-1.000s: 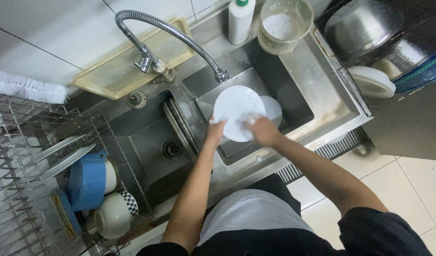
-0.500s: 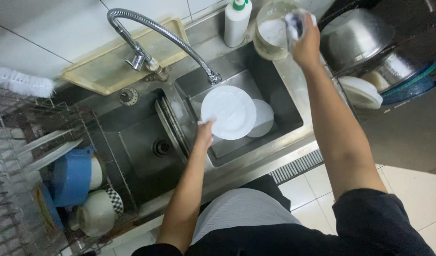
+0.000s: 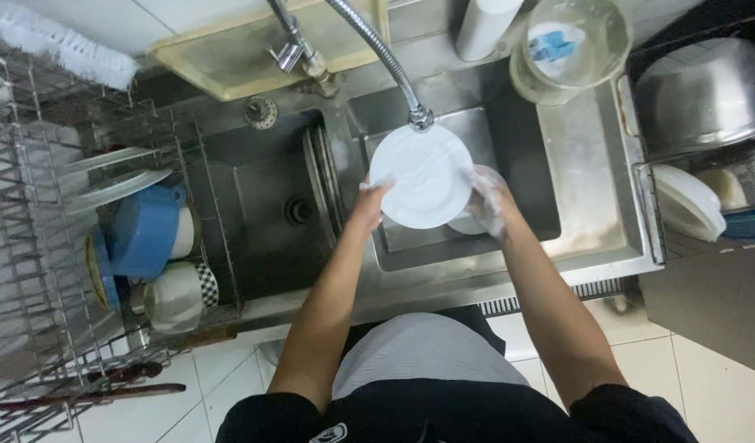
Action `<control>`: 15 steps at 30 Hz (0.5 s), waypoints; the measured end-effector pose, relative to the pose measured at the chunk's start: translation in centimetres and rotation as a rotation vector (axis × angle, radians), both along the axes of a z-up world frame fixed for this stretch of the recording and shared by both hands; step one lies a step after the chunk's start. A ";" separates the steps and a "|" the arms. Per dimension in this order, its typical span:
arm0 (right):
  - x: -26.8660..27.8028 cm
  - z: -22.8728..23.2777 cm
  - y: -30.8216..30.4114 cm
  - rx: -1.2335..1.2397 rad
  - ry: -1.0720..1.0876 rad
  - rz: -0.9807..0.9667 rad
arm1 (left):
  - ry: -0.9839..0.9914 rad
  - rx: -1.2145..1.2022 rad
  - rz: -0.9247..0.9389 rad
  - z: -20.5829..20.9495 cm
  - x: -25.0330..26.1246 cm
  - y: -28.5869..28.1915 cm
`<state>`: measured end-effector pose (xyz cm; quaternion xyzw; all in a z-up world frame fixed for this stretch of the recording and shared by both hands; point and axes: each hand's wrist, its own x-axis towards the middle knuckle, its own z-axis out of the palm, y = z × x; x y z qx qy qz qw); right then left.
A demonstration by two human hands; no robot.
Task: The person washes several white plates and bowls in a double-basin stainless steel sink using a blue sponge and soapy water. They scrub each item, rinse it under running water, and place it in the left sink basin. The person repeats this process for multiple items throughout the clip.
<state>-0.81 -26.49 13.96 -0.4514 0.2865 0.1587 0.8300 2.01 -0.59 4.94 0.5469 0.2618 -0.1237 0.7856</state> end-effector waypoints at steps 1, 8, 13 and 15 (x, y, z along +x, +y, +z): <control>0.3 -1.4 1.0 0.004 0.004 0.005 | 0.004 0.004 0.005 -0.5 0.0 0.1; 0.2 -2.3 2.4 -0.358 0.205 -0.143 | -0.064 0.477 -0.209 5.9 2.3 1.9; -0.4 -4.3 0.8 -0.362 0.120 -0.146 | -0.583 0.556 0.084 13.2 7.2 7.0; -0.2 -4.6 1.1 -0.529 0.059 -0.124 | -0.503 0.654 0.009 15.3 10.7 8.1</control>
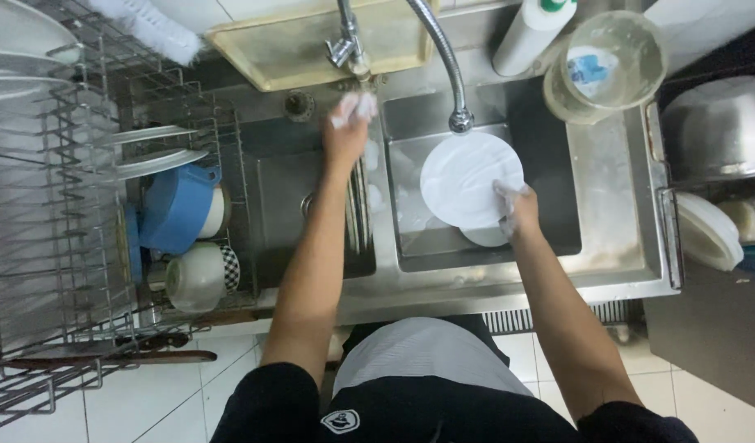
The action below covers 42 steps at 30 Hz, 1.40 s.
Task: The person washes several white plates and bowls in a double-basin stainless steel sink using a blue sponge and soapy water. They scrub each item, rinse it under running water, and place it in the left sink basin. The person repeats this process for multiple items throughout the clip.
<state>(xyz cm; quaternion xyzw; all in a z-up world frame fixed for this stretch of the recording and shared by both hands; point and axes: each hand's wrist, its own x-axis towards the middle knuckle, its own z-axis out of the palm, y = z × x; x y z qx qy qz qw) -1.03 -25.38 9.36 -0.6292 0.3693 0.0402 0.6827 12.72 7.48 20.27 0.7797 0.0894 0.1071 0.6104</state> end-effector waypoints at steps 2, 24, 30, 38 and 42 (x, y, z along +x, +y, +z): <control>0.1 2.8 0.8 0.086 -0.022 -0.018 | -0.240 0.114 -0.051 3.3 2.7 2.3; 1.7 2.7 4.3 -0.328 0.201 0.091 | -0.114 0.068 -0.094 -10.4 -5.2 -8.0; 1.2 -1.8 3.5 -0.029 -0.048 -0.130 | -0.236 0.860 -0.377 -10.0 -4.4 -14.7; 3.2 -3.7 3.8 0.013 -0.132 -0.122 | -0.294 1.073 -0.788 -4.7 -2.2 -13.5; 2.7 1.0 5.8 0.107 -0.119 -0.182 | -0.121 0.984 -0.393 -7.0 0.2 -12.7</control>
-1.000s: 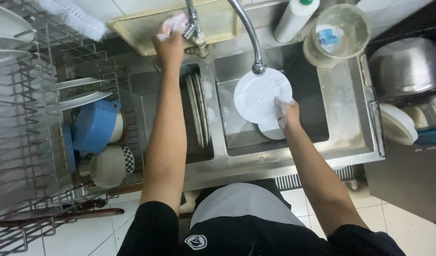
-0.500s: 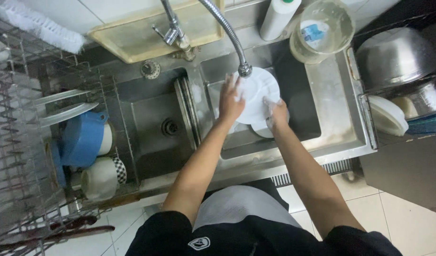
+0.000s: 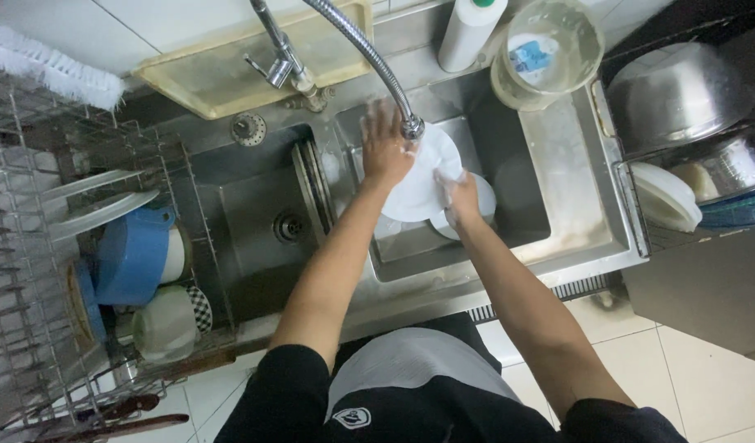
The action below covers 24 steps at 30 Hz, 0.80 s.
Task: The person washes several white plates and bowls in a double-basin stainless steel sink using a blue sponge and soapy water. They scrub each item, rinse it under running water, and place it in the left sink basin. The person repeats this process for multiple items throughout the clip.
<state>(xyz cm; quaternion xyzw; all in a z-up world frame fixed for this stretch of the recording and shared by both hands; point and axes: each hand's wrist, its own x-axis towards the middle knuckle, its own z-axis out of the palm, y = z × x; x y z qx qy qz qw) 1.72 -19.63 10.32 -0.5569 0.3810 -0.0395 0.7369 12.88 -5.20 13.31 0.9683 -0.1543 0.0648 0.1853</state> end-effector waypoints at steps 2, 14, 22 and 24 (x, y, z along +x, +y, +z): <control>1.2 -1.4 -0.6 -0.055 -0.031 0.019 | 0.039 0.025 -0.023 2.0 -1.9 -1.1; 3.0 -5.2 -5.0 0.148 -0.002 0.028 | 0.801 -1.214 0.673 -4.9 -4.9 2.0; 5.0 11.4 3.5 -1.449 0.308 0.913 | 0.761 -1.310 0.665 3.3 -7.8 2.8; 6.2 8.0 4.1 -1.455 0.103 1.134 | 0.725 -1.219 0.643 3.4 -8.1 2.6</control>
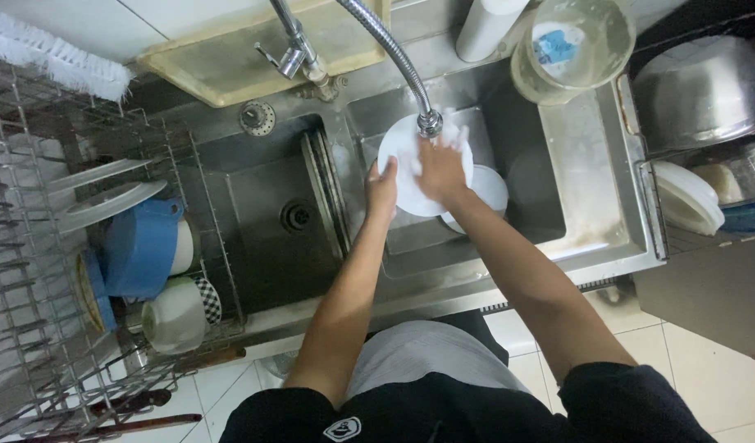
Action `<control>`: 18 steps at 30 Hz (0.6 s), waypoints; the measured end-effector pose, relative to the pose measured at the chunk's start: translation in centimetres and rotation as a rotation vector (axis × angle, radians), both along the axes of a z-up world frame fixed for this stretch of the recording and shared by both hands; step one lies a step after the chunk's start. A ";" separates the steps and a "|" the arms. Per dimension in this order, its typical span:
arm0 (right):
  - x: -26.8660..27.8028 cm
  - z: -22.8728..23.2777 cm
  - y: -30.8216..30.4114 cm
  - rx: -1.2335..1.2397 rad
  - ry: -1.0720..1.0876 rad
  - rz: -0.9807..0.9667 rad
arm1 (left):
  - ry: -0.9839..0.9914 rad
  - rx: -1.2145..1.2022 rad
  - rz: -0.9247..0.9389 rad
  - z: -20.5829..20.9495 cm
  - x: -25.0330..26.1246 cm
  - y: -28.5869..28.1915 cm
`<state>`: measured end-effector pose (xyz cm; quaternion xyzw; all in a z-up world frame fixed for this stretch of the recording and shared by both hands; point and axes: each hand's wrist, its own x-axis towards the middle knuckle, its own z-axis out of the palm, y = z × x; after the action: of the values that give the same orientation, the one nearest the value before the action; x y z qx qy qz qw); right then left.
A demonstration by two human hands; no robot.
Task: The person washes several white plates and bowls in a double-basin stainless steel sink using a blue sponge and soapy water. They scrub each item, rinse it under running water, and place it in the left sink basin. The person repeats this process for multiple items throughout the clip.
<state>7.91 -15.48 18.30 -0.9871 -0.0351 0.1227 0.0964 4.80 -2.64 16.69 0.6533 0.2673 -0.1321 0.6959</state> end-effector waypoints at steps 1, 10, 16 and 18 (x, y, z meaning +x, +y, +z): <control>0.7 -1.0 -0.5 0.002 -0.001 0.003 | -0.001 0.002 0.003 -0.9 0.2 0.4; 2.1 -4.6 -1.4 0.136 -0.297 0.352 | 0.019 -0.115 0.061 0.0 0.5 1.8; -1.0 -3.0 -3.7 0.177 -0.247 0.054 | 0.046 -0.132 0.069 2.2 1.2 1.9; -2.6 -4.6 -4.1 0.540 -0.336 -0.288 | 0.130 -0.158 0.020 1.6 1.8 1.9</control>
<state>5.34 -19.60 13.68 -0.9273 0.0582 -0.0700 0.3632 6.59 -0.79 18.26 0.5837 0.3072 -0.1877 0.7278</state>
